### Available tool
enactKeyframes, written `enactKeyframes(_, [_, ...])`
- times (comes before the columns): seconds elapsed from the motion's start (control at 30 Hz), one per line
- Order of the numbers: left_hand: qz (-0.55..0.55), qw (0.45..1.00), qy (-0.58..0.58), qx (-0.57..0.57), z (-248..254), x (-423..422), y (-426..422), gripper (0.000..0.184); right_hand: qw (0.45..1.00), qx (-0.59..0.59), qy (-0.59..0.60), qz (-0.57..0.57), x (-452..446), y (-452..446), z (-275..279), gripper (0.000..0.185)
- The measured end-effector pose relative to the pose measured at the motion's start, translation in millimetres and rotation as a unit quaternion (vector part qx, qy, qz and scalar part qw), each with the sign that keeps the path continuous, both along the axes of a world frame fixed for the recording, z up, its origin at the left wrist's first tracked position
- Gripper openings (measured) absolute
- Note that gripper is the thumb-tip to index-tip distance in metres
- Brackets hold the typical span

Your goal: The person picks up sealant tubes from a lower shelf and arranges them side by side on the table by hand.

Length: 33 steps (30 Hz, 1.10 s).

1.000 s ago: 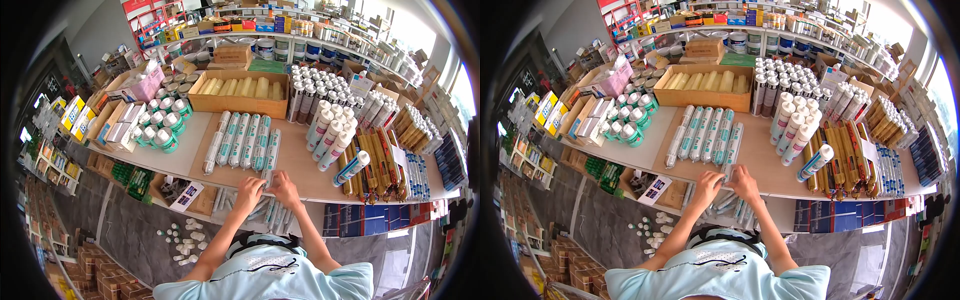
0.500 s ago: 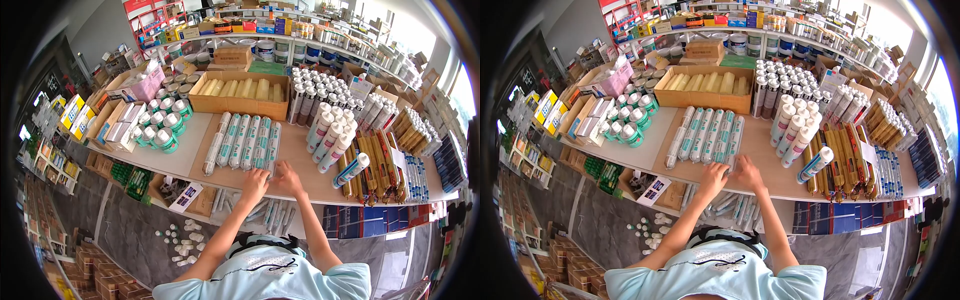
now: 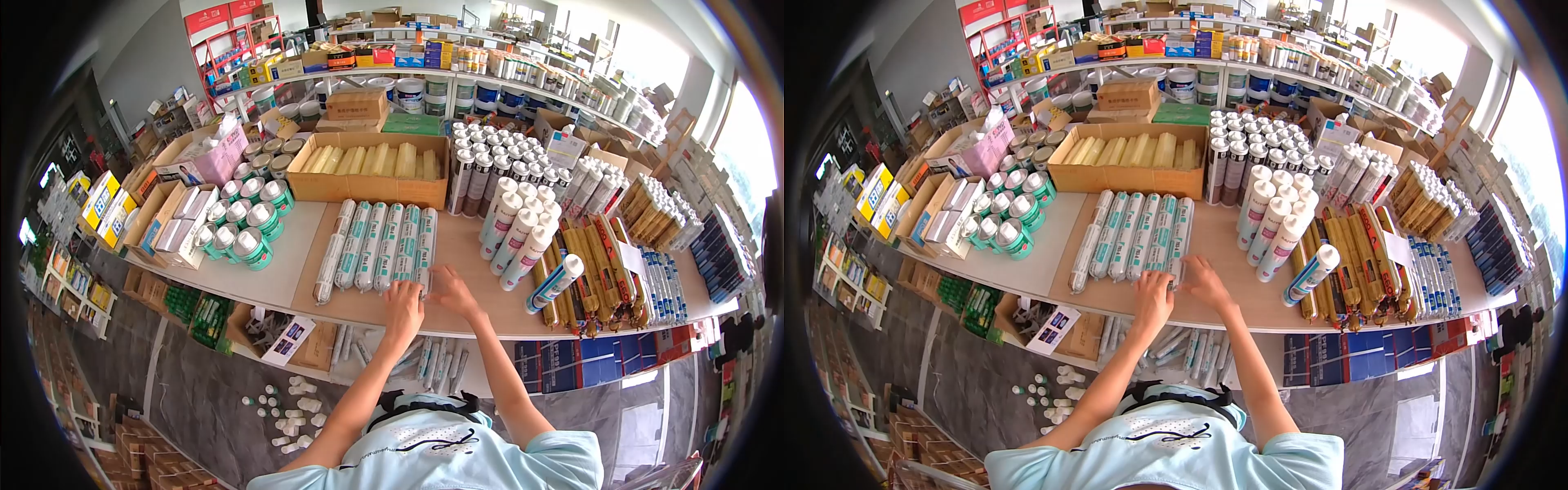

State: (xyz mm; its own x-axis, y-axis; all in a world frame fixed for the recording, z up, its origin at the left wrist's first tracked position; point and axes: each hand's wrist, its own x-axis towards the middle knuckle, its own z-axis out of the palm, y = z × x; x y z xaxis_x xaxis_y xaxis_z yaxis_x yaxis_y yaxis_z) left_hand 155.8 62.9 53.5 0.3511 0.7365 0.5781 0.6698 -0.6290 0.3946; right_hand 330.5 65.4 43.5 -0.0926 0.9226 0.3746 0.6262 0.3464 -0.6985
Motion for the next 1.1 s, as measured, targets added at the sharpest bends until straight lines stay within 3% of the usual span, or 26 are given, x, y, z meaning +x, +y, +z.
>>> enactKeyframes(0.43, [0.0,1.0,0.011,-0.006,2,3,12,0.026,0.999,-0.018,-0.026,-0.012,-3,1,2,0.062])
enactKeyframes(0.6, [-0.034,0.999,0.018,0.0,-3,-7,7,0.034,0.988,-0.131,-0.031,-0.07,-14,-1,6,0.057])
enactKeyframes(0.73, [-0.072,0.997,0.014,-0.008,-1,-11,9,0.039,0.997,0.017,0.004,-0.073,-34,-17,2,0.053])
enactKeyframes(0.9, [-0.108,0.99,0.031,-0.083,2,-22,3,0.046,0.994,0.025,-0.018,-0.108,-64,-57,25,0.049])
enactKeyframes(0.97, [-0.145,0.985,-0.063,-0.073,-3,-29,-8,0.047,0.99,0.049,-0.027,-0.126,-67,-75,28,0.046])
enactKeyframes(1.1, [-0.202,0.971,-0.078,-0.1,-8,-52,-36,0.051,0.98,0.018,-0.015,-0.195,-70,-112,13,0.045])
